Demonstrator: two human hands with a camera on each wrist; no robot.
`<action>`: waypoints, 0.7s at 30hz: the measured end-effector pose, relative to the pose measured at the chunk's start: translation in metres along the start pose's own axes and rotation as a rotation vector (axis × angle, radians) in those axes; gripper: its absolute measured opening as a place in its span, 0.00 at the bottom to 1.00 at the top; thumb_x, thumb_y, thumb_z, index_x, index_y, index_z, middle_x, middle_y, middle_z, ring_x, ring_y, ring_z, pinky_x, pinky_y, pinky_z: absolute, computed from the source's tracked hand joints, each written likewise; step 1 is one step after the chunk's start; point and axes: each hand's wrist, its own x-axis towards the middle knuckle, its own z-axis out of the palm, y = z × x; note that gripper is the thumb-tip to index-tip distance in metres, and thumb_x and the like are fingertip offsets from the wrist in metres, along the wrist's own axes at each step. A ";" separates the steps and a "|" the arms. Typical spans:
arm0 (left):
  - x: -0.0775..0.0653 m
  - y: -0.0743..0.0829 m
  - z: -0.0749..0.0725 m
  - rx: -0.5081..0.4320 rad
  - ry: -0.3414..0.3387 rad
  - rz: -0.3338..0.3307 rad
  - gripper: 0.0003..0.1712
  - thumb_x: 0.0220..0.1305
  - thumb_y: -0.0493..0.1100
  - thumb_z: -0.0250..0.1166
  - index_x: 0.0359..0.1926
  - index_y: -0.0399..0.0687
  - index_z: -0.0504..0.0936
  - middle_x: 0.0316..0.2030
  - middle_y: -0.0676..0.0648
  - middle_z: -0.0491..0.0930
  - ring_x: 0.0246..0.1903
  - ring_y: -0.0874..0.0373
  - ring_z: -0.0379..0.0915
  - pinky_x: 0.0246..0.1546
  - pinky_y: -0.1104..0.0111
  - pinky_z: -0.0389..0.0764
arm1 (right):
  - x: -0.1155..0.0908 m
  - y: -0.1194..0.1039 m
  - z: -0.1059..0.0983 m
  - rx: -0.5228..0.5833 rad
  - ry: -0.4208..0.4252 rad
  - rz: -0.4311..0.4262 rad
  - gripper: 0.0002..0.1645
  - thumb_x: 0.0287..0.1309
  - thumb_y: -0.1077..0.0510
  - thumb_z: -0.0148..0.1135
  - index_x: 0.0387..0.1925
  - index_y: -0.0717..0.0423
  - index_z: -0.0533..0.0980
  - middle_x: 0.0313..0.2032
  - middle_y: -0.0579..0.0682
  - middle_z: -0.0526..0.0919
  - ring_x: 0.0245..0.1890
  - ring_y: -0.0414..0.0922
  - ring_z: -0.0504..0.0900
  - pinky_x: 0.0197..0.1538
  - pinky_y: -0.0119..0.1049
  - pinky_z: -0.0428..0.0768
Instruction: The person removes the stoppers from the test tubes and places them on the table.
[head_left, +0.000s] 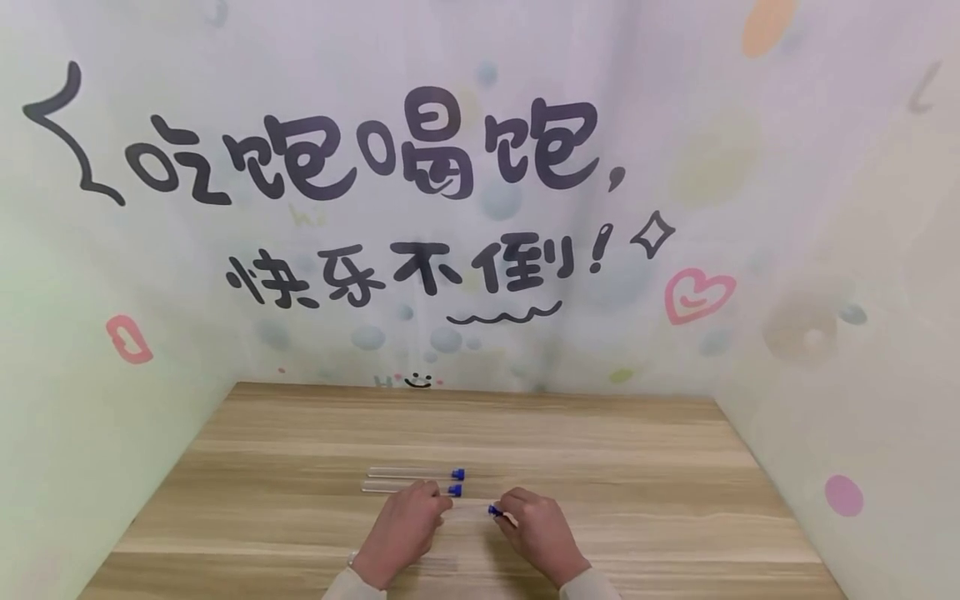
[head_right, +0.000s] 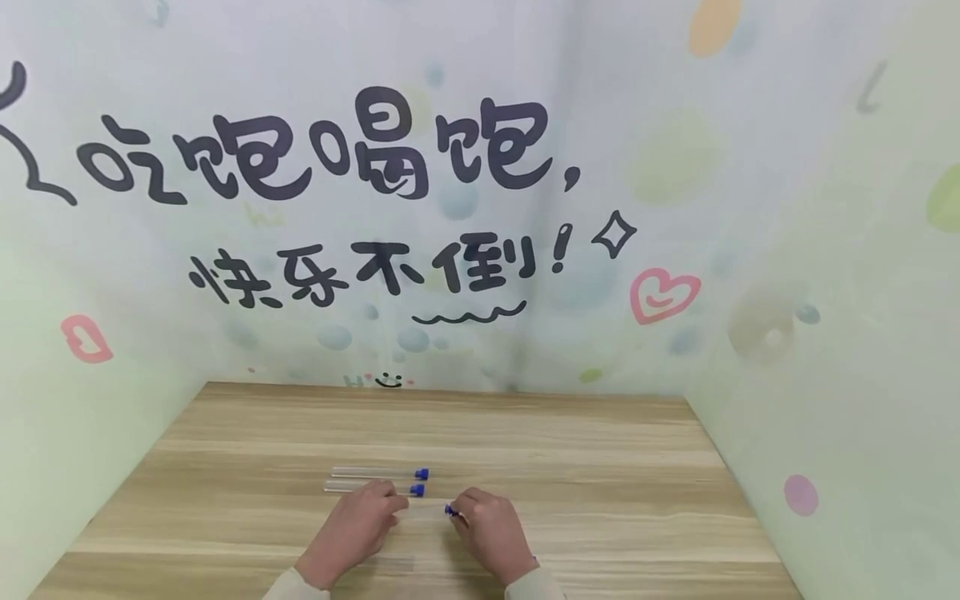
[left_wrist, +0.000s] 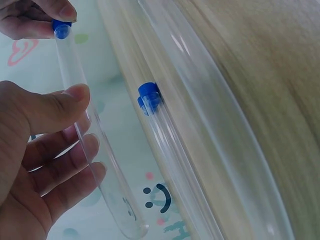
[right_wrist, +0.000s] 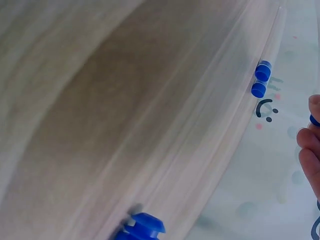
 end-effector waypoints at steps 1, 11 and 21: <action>0.000 -0.001 0.000 -0.001 0.014 0.008 0.11 0.39 0.36 0.75 0.27 0.50 0.83 0.24 0.52 0.77 0.25 0.60 0.73 0.23 0.73 0.75 | 0.000 0.000 0.000 0.004 0.004 -0.002 0.13 0.33 0.62 0.79 0.22 0.51 0.80 0.25 0.42 0.84 0.24 0.33 0.81 0.27 0.22 0.76; -0.001 -0.003 -0.003 0.013 0.029 -0.010 0.10 0.39 0.37 0.75 0.26 0.50 0.84 0.24 0.53 0.77 0.25 0.61 0.74 0.23 0.73 0.76 | 0.001 0.004 -0.003 0.045 0.030 0.024 0.16 0.35 0.63 0.78 0.30 0.51 0.81 0.28 0.42 0.85 0.27 0.34 0.83 0.29 0.23 0.78; -0.005 -0.011 -0.004 0.006 0.020 -0.068 0.09 0.41 0.34 0.74 0.25 0.51 0.84 0.23 0.53 0.76 0.24 0.60 0.74 0.23 0.72 0.76 | -0.003 0.025 -0.017 0.054 0.025 0.101 0.13 0.36 0.62 0.77 0.26 0.48 0.81 0.28 0.39 0.84 0.29 0.35 0.83 0.31 0.26 0.79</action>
